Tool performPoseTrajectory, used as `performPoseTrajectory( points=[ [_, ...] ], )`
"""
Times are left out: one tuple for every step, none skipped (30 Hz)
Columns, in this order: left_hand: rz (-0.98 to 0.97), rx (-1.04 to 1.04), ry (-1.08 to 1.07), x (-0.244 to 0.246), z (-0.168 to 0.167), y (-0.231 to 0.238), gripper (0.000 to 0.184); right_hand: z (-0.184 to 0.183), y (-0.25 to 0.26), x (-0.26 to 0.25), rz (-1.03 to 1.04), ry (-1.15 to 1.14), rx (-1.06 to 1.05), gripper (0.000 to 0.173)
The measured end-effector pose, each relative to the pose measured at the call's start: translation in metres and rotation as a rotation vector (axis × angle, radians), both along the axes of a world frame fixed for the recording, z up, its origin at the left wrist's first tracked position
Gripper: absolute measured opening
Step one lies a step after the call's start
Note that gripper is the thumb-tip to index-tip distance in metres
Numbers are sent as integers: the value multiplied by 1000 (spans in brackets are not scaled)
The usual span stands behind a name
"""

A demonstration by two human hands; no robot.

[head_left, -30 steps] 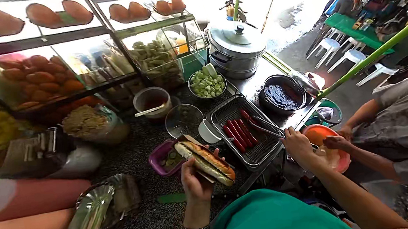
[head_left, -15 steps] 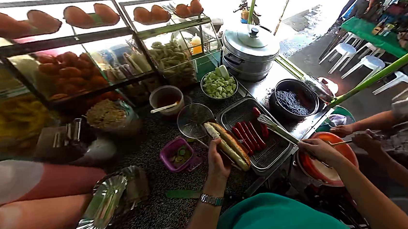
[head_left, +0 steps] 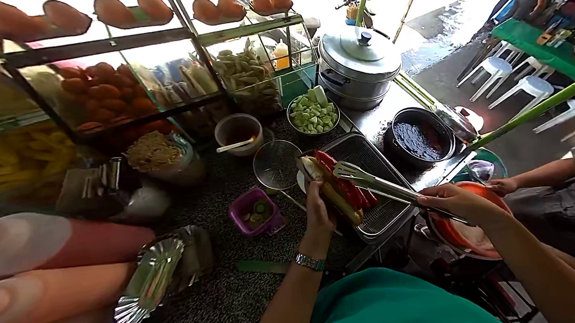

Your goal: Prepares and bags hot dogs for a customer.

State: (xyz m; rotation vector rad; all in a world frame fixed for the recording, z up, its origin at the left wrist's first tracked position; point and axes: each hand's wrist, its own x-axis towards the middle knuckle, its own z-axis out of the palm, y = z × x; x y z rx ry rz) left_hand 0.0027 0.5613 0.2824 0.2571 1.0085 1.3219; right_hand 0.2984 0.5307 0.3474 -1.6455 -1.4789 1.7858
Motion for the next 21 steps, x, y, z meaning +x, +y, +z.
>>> performPoseTrajectory(
  points=[
    [9,-3,-2,-1,0,0,47,3,1,-3,2,-67,42,22],
    [17,-5,-4,-1,-1,0,49,7,0,-5,31,-166,127,25],
    [27,-4,-6,-1,-4,0,50,11,-2,-9,88,-294,246,30],
    [38,-4,-4,-1,-6,0,52,18,-6,-14,156,-423,375,36],
    [52,-2,1,-1,-8,0,53,23,-10,-20,210,-534,494,41],
    [64,7,5,0,-9,1,53,27,-16,-29,240,-622,594,43],
    [72,20,4,0,-10,0,53,29,-23,-37,260,-703,685,44],
    [79,30,2,1,-10,0,53,31,-29,-45,277,-780,769,46],
    [86,38,-6,1,-10,1,52,31,-34,-50,289,-841,847,47],
    [92,46,-17,1,-10,1,49,32,-37,-53,294,-880,902,49],
    [98,47,-28,1,-9,0,45,34,-39,-54,292,-901,934,52],
    [107,45,-40,1,-7,-1,41,36,-40,-53,280,-907,968,53],
    [108,52,-58,0,-6,-2,40,37,-41,-52,258,-904,1006,54],
    [105,59,-76,-1,-4,-3,42,38,-42,-52,228,-898,1045,54],
    [104,55,-86,-2,-2,-5,42,38,-43,-53,194,-892,1079,55],
    [99,53,-86,-2,-1,-6,43,37,-42,-56,166,-883,1108,54],
    [90,54,-84,-2,-1,-8,45,34,-42,-59,157,-872,1123,53],
    [83,53,-80,-2,-1,-10,44,30,-41,-62,166,-863,1130,51],
    [76,58,-69,-1,-1,-12,42,24,-41,-65,187,-857,1133,48],
    [66,75,-65,-1,-2,-14,41,18,-41,-69,208,-853,1131,46],
    [53,89,-60,-1,-4,-15,42,13,-41,-71,220,-850,1134,44]
  ],
)
